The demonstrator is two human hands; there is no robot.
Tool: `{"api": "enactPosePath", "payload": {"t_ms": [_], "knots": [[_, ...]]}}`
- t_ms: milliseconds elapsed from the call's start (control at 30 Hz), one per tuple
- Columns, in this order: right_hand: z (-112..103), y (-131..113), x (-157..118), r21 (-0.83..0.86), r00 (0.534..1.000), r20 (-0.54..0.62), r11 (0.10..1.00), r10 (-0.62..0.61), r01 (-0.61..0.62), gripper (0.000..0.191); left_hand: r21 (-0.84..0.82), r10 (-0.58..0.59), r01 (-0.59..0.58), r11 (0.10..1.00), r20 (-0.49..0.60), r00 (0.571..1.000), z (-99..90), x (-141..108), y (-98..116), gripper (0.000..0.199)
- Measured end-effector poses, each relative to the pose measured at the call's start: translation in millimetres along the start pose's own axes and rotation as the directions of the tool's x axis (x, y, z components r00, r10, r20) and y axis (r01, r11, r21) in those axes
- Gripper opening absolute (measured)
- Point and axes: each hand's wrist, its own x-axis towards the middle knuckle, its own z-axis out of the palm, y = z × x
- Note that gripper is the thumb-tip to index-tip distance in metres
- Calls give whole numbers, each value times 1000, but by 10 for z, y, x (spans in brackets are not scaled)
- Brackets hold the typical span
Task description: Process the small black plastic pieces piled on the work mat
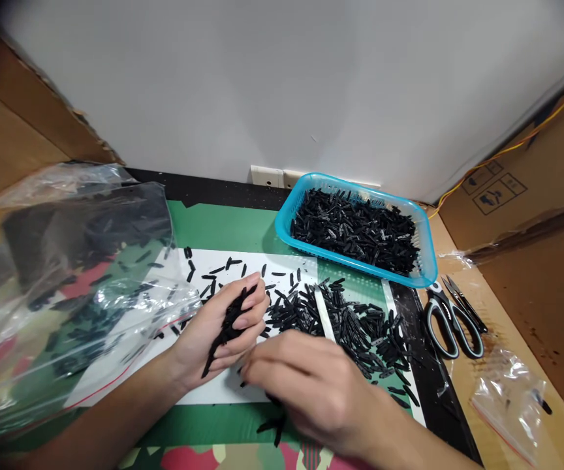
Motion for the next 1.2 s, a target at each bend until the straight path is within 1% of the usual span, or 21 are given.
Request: {"api": "enactPosePath", "payload": {"t_ms": [67,167,267,333,400,533,733,867,1000,1200], "knots": [[-70,42,8,19,985,-138,994,106,-104,33,46,-5,6,999,-14,1000,12,-5,-24,46],[-104,104,8,35,928,-289,971,235,-235,34,109,-11,9,994,11,1000,24,-12,-55,48],[-115,138,16,71,887,-344,950,310,-304,26,158,-43,37,987,34,998,25,-21,-73,51],[-127,145,29,78,879,-344,943,331,-324,18,174,-58,50,983,41,997,22,-25,-80,52],[-141,149,42,72,881,-336,942,333,-329,13,179,-59,49,983,52,997,18,-27,-85,53],[-159,166,50,96,875,-331,935,354,-342,13,194,-50,38,980,59,997,16,-21,-99,54],[-173,189,61,199,833,-350,903,429,-382,12,213,-83,69,975,59,995,21,-18,-113,56],[-178,173,81,246,818,-343,884,463,-397,8,209,-96,81,974,61,994,7,-22,-126,53],[-166,166,87,259,819,-331,880,468,-399,7,192,-110,93,977,79,991,1,-18,-141,51],[-146,163,72,223,831,-325,891,451,-396,10,139,-96,85,987,78,992,7,-22,-144,53]]}}
